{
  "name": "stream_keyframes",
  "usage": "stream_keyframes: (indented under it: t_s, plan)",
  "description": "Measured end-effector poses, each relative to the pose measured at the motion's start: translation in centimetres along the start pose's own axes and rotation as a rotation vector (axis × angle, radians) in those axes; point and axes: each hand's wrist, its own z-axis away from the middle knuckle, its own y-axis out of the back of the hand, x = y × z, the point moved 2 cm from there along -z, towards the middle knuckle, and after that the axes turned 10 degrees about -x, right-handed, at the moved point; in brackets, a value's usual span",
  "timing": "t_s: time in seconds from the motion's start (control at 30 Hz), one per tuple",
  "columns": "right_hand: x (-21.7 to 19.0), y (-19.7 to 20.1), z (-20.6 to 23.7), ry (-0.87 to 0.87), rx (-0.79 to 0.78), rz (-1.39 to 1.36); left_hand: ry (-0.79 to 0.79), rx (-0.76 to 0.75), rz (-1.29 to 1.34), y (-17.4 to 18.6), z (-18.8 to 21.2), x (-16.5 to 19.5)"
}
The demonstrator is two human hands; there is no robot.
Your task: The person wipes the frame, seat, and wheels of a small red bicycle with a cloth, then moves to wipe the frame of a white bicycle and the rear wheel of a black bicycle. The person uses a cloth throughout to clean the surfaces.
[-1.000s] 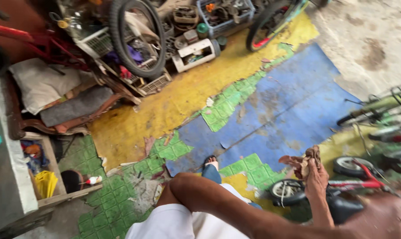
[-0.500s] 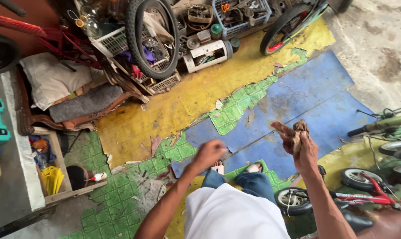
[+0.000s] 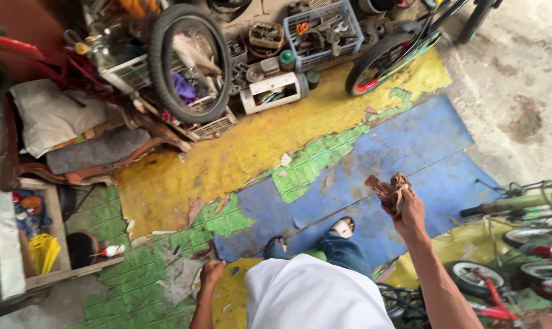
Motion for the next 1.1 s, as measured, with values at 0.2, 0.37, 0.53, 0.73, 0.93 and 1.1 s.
stream_keyframes:
  t_s: [0.2, 0.37, 0.53, 0.73, 0.93, 1.1]
  plan:
    - [-6.4, 7.0, -3.8, 0.017, -0.009, -0.007, 0.033, -0.142, 0.093, -8.2, 2.8, 8.3]
    - [-10.5, 12.9, -7.6, 0.074, 0.012, -0.027, -0.141, -0.183, 0.092, -13.7, 3.1, 16.1]
    - [-13.5, 17.2, -10.6, 0.076, 0.073, 0.03, -0.183, -0.201, -0.039, -16.1, 3.3, 22.3]
    - [-17.1, 17.8, -15.1, 0.113, 0.114, -0.077, -0.135, -0.17, -0.217, -17.3, 1.5, 28.1]
    - [-22.0, 17.7, -21.2, 0.127, 0.105, 0.049, 0.039, -0.271, -0.223, -19.8, -1.6, 36.4]
    - [-27.9, 18.4, -27.7, 0.239, 0.082, 0.18, -0.052, -0.298, -0.387, -22.0, -4.6, 49.2]
